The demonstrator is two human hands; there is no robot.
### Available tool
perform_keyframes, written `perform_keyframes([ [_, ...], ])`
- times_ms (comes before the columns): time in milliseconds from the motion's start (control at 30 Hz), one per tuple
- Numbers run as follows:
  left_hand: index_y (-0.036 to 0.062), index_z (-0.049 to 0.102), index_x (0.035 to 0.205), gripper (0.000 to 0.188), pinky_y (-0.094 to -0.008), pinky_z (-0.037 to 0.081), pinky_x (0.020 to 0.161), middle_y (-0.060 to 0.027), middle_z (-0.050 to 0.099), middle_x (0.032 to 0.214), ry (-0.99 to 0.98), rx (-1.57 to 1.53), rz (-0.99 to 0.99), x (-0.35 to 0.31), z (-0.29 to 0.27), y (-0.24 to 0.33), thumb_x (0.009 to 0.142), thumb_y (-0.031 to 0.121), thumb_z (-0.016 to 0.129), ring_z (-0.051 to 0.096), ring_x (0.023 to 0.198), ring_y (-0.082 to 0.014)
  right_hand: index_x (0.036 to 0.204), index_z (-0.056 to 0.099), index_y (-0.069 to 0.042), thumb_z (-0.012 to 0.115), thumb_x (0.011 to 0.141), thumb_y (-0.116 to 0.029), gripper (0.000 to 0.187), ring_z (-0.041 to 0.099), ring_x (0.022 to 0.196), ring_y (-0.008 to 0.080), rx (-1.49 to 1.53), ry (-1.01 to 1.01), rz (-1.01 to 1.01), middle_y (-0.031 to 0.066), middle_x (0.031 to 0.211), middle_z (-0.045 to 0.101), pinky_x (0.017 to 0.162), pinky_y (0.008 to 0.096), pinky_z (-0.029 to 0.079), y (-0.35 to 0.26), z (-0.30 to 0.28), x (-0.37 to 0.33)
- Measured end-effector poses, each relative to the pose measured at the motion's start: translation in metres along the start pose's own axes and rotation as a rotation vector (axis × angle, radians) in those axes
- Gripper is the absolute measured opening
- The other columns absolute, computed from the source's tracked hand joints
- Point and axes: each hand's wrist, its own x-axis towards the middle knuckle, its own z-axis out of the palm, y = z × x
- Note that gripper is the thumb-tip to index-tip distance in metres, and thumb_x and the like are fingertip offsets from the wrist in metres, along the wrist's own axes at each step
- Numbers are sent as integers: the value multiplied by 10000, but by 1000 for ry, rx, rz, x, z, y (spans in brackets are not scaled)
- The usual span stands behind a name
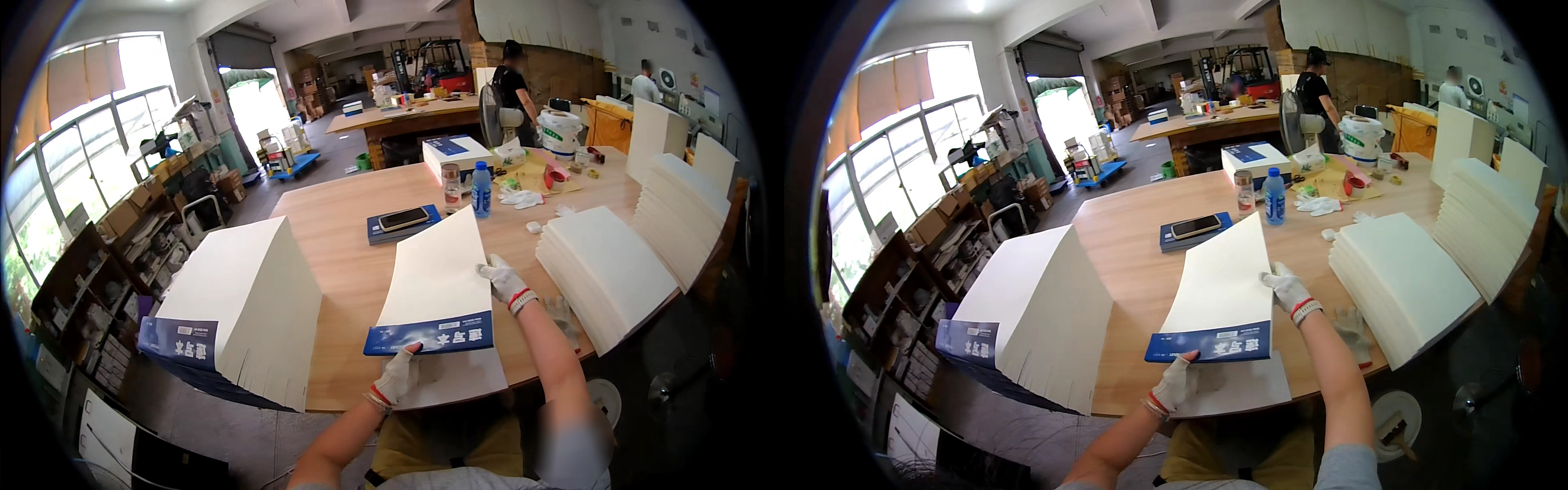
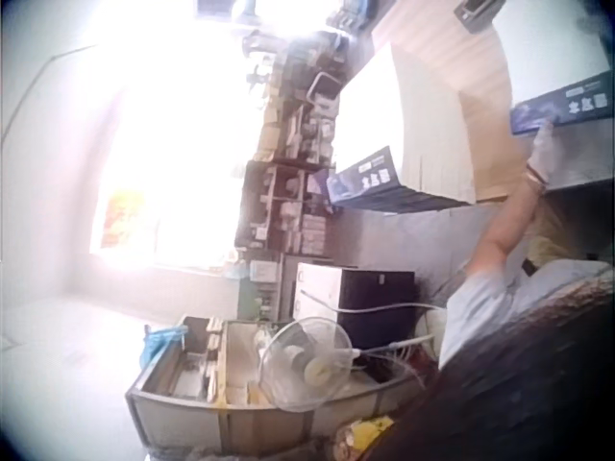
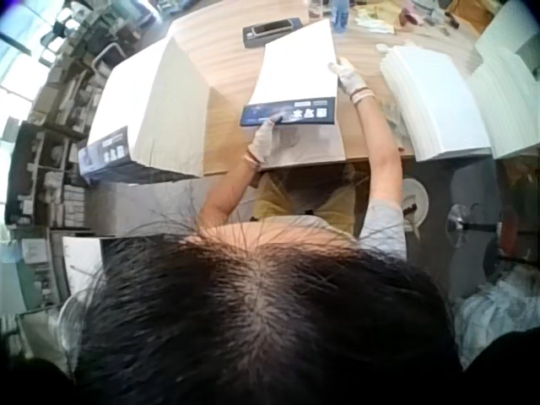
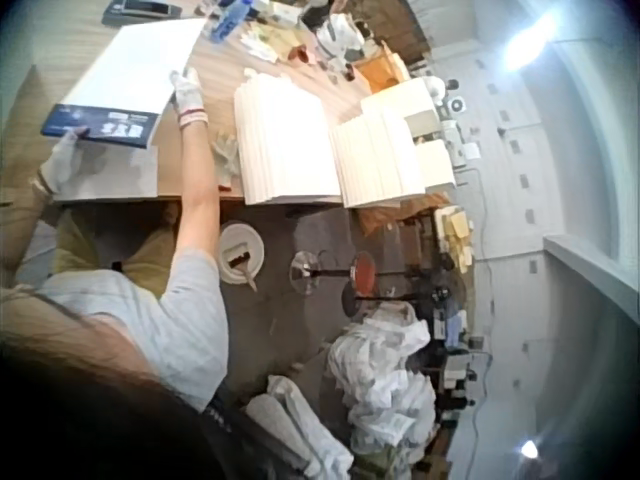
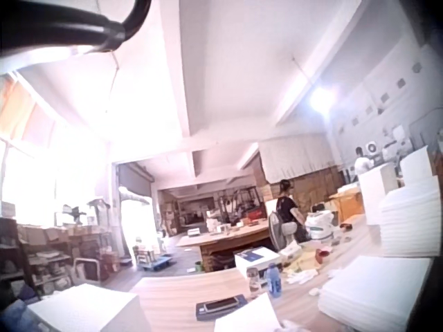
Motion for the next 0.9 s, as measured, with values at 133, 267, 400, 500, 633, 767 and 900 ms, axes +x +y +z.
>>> perform_keyframes([
  [133, -1, 519, 1281, 399, -411, 432, 1032, -113, 593, 1266, -68, -56, 21, -10, 6, 4, 944, 211, 550, 556, 1175, -247, 1210, 520, 5, 614, 923, -220, 377, 613, 803, 153, -159, 22, -28, 82, 987, 630, 661, 292, 510, -12, 4, -6],
  [267, -18, 494, 1303, 466, -422, 471, 993, -161, 571, 1295, -5, 104, 153, -31, 22, 33, 923, 239, 580, 553, 1191, -309, 1233, 510, 9, 593, 946, -209, 369, 605, 905, 149, -265, 51, -383, 83, 1060, 610, 749, 291, 513, -9, 18, -21],
  [400, -4, 508, 1299, 464, -333, 483, 947, -110, 612, 1232, 257, 742, 563, -111, 84, 87, 902, 176, 667, 602, 1095, -224, 1244, 516, -1, 568, 963, -168, 331, 592, 949, 120, 166, -83, -355, 64, 1084, 600, 790, 277, 502, -43, 85, -41],
  [500, -7, 524, 1263, 462, -287, 493, 883, -98, 624, 1171, 401, 1249, 1108, -174, 67, 124, 876, 154, 716, 603, 1027, -177, 1225, 535, -13, 559, 969, -175, 304, 576, 949, 92, 349, -233, -356, 21, 1060, 601, 763, 246, 497, -72, 176, -47],
  [633, -54, 408, 1367, 638, -299, 498, 875, -160, 602, 1207, 696, 1025, 1342, -242, 82, 182, 854, 152, 726, 606, 1042, -211, 1142, 565, -15, 561, 963, -175, 240, 577, 823, 84, 282, -301, -329, 22, 989, 622, 665, 204, 473, -85, 276, -16],
  [767, -88, 195, 1479, 866, -367, 421, 1016, -272, 433, 1405, 1134, 812, 1488, -287, 52, 233, 821, 166, 698, 517, 1230, -331, 1036, 531, 8, 623, 937, -230, 274, 531, 564, 108, 50, -275, -202, 68, 800, 606, 499, 259, 459, -104, 381, -20],
  [900, -107, 132, 1484, 919, -352, 65, 1187, -304, 48, 1572, 1570, 941, 1159, -296, -29, 259, 811, 316, 593, 51, 1485, -362, 1051, 518, 26, 669, 895, -372, 453, 590, 624, 150, -379, -329, 47, 124, 865, 615, 526, 292, 508, -105, 419, -9],
])
